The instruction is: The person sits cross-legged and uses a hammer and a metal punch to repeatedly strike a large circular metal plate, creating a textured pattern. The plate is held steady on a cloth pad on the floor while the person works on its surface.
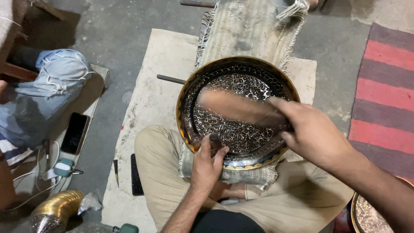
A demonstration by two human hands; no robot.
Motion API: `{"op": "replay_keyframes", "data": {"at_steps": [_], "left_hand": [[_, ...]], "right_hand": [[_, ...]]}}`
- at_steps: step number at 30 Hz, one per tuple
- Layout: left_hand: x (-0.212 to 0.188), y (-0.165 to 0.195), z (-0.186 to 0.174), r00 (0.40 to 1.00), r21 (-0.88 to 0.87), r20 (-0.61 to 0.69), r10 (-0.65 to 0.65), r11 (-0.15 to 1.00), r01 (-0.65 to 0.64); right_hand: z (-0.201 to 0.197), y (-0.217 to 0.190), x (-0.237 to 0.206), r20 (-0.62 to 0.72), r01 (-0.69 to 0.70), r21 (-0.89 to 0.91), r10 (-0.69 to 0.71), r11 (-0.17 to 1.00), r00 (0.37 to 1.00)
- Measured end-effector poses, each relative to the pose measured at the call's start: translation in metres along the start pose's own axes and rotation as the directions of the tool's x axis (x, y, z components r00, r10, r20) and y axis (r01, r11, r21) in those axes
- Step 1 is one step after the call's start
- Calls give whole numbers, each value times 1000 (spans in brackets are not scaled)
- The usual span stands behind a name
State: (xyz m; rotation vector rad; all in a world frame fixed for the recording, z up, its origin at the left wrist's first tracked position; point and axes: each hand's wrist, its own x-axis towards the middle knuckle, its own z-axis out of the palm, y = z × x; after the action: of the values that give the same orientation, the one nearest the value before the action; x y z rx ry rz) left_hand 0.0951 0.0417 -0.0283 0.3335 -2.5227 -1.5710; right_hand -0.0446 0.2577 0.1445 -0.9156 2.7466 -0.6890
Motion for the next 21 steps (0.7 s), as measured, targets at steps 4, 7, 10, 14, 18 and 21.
{"op": "replay_keyframes", "data": {"at_steps": [4, 7, 10, 14, 18, 21], "left_hand": [[0, -6, 5, 991, 43, 87, -101, 994, 98], [0, -8, 5, 997, 52, 67, -44, 998, 40], [0, -7, 5, 996, 44, 68, -51, 998, 48], [2, -3, 3, 998, 61, 63, -31, 998, 27], [1, 3, 0, 994, 65, 66, -89, 994, 85], [1, 7, -2, 997, 52, 41, -60, 997, 58]], "right_hand": [[0, -6, -3, 146, 50, -486, 24, 873, 989], [2, -10, -2, 162, 38, -434, 37, 900, 986], [5, -13, -2, 173, 49, -418, 26, 907, 985], [9, -13, -4, 143, 28, -303, 16, 952, 990], [12, -11, -5, 229, 72, -591, 81, 803, 970], [13, -10, -4, 107, -10, -119, 23, 993, 994]]}}
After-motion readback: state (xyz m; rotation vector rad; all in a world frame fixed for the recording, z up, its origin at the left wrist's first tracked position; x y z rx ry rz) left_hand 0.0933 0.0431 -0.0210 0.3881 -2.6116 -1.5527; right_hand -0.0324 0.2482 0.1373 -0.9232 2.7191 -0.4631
